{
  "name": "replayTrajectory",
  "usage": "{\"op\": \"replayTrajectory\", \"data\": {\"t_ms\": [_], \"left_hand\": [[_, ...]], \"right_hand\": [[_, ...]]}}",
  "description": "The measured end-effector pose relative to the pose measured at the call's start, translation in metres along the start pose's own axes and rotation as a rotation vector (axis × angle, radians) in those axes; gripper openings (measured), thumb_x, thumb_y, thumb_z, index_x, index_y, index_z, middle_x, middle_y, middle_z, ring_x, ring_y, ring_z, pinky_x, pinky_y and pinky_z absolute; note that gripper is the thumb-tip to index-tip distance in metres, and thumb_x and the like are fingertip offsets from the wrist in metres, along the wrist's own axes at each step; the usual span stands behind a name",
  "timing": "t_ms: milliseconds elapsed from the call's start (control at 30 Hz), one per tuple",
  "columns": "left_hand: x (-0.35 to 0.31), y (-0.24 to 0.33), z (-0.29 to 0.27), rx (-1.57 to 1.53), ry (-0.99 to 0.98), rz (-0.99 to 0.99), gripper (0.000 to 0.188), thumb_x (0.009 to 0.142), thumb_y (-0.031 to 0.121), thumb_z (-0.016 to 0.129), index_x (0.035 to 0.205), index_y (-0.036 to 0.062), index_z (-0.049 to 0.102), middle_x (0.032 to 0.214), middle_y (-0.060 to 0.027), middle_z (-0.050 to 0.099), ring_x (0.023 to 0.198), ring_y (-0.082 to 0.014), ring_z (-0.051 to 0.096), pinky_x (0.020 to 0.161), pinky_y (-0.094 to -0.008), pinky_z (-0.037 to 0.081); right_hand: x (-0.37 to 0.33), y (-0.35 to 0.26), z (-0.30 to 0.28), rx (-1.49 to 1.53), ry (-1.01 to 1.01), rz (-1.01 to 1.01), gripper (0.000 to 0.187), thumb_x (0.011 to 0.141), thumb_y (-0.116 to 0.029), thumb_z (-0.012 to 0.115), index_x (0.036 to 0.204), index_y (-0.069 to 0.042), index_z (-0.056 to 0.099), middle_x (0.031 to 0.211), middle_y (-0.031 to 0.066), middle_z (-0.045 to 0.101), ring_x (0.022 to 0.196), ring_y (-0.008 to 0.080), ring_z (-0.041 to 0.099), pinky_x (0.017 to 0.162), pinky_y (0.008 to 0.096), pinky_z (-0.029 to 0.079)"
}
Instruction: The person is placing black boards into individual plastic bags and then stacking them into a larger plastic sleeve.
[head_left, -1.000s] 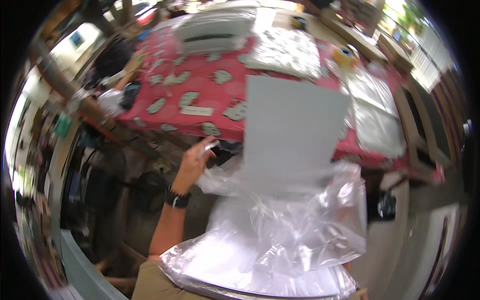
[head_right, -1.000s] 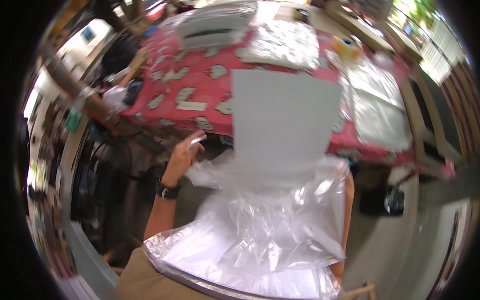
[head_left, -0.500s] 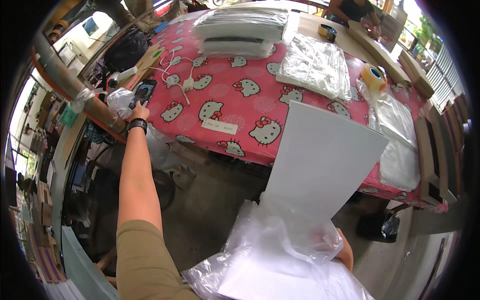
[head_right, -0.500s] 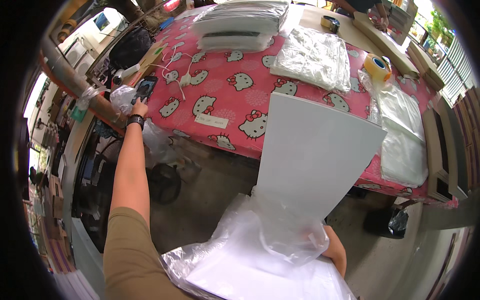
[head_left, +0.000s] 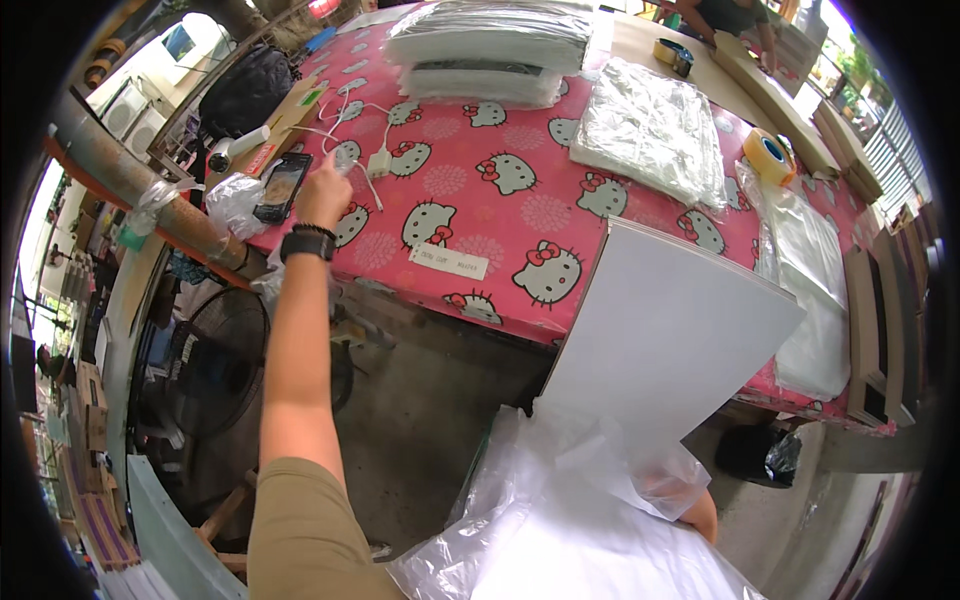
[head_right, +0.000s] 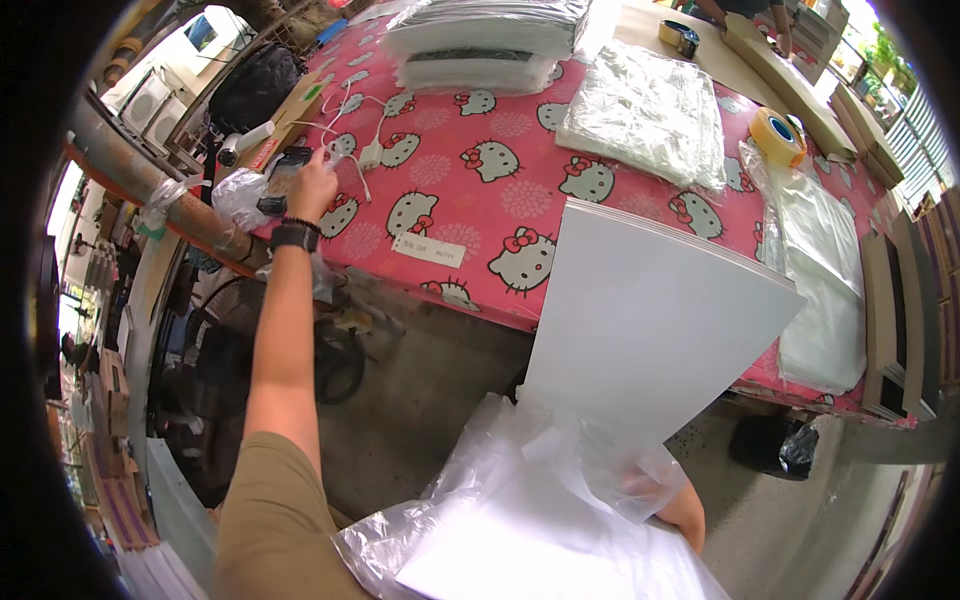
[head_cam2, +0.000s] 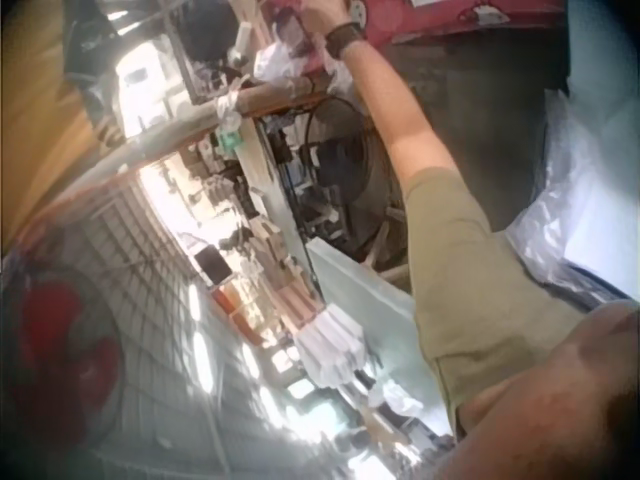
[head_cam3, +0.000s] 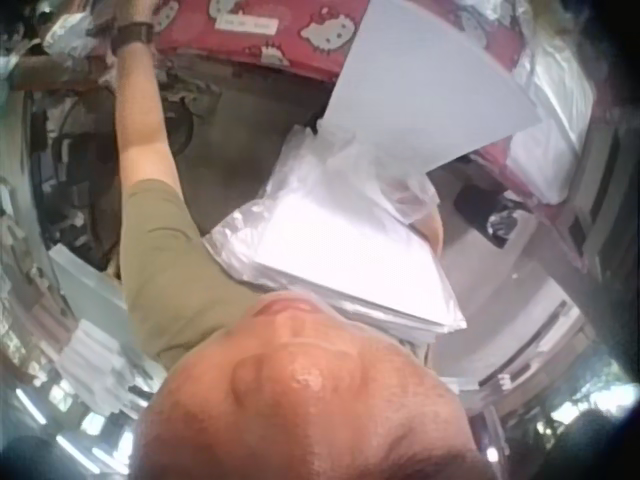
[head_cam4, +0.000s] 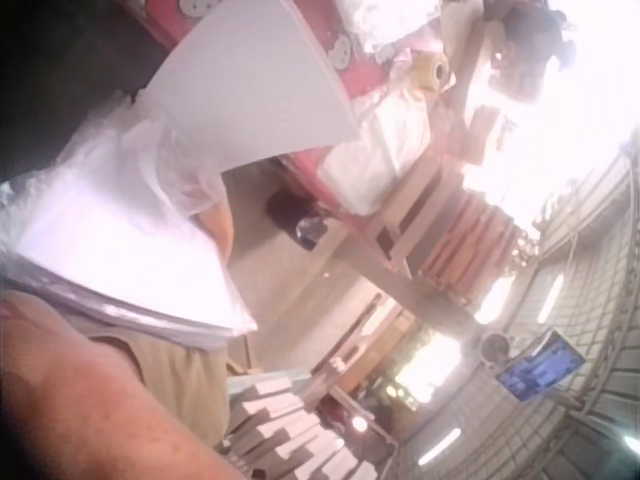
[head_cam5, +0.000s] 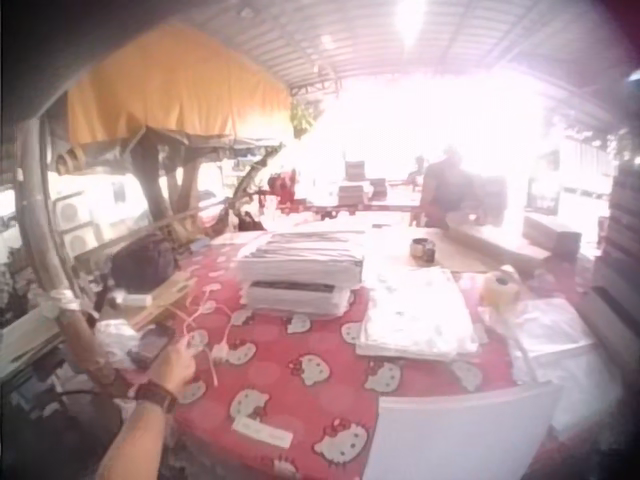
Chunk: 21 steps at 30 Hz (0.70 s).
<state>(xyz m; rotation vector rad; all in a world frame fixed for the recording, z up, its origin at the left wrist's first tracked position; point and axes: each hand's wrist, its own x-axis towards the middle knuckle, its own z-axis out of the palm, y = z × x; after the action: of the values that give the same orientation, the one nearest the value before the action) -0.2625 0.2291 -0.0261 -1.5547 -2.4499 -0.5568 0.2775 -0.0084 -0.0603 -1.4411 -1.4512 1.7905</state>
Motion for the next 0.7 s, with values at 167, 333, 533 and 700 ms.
{"op": "replayTrajectory", "data": {"t_ms": [167, 333, 533, 700], "left_hand": [[-0.12, 0.092, -0.055, -0.661, 0.105, 0.285, 0.029, 0.073, 0.015, 0.056, 0.099, 0.0031, 0.055, 0.069, -0.0152, 0.06, 0.063, -0.0262, 0.059, 0.056, -0.035, 0.046], [-0.245, 0.203, -0.1, -1.275, -0.496, 0.993, 0.077, 0.069, 0.034, 0.069, 0.128, 0.0039, 0.029, 0.123, -0.0141, 0.042, 0.102, -0.0178, 0.049, 0.08, -0.0252, 0.042], [-0.29, 0.202, -0.094, -1.461, -1.66, 0.783, 0.065, 0.071, 0.028, 0.068, 0.123, 0.0035, 0.037, 0.094, -0.008, 0.054, 0.081, -0.0152, 0.053, 0.07, -0.0263, 0.042], [-0.316, 0.16, -0.083, -2.216, -1.326, 0.219, 0.034, 0.081, 0.031, 0.054, 0.102, 0.004, 0.051, 0.086, -0.0055, 0.055, 0.073, -0.0156, 0.054, 0.056, -0.0238, 0.042]], "right_hand": [[0.002, 0.003, -0.011, -0.024, -0.144, -0.135, 0.016, 0.073, -0.001, 0.056, 0.088, 0.001, 0.06, 0.075, 0.0013, 0.059, 0.069, 0.0089, 0.052, 0.06, 0.023, 0.042], [0.01, -0.043, -0.004, -0.291, -0.401, -0.397, 0.02, 0.075, -0.001, 0.055, 0.096, 0.002, 0.057, 0.073, 0.0075, 0.06, 0.067, 0.0133, 0.056, 0.061, 0.0241, 0.043], [-0.021, -0.065, -0.027, 0.143, -0.586, -0.758, 0.025, 0.076, -0.006, 0.058, 0.098, 0.004, 0.057, 0.068, 0.0139, 0.06, 0.064, 0.0154, 0.058, 0.06, 0.0256, 0.045], [-0.032, -0.011, -0.034, 0.882, -0.126, -0.838, 0.031, 0.082, -0.024, 0.051, 0.099, 0.001, 0.056, 0.105, 0.0237, 0.052, 0.087, 0.0278, 0.056, 0.073, 0.0431, 0.045]]}}
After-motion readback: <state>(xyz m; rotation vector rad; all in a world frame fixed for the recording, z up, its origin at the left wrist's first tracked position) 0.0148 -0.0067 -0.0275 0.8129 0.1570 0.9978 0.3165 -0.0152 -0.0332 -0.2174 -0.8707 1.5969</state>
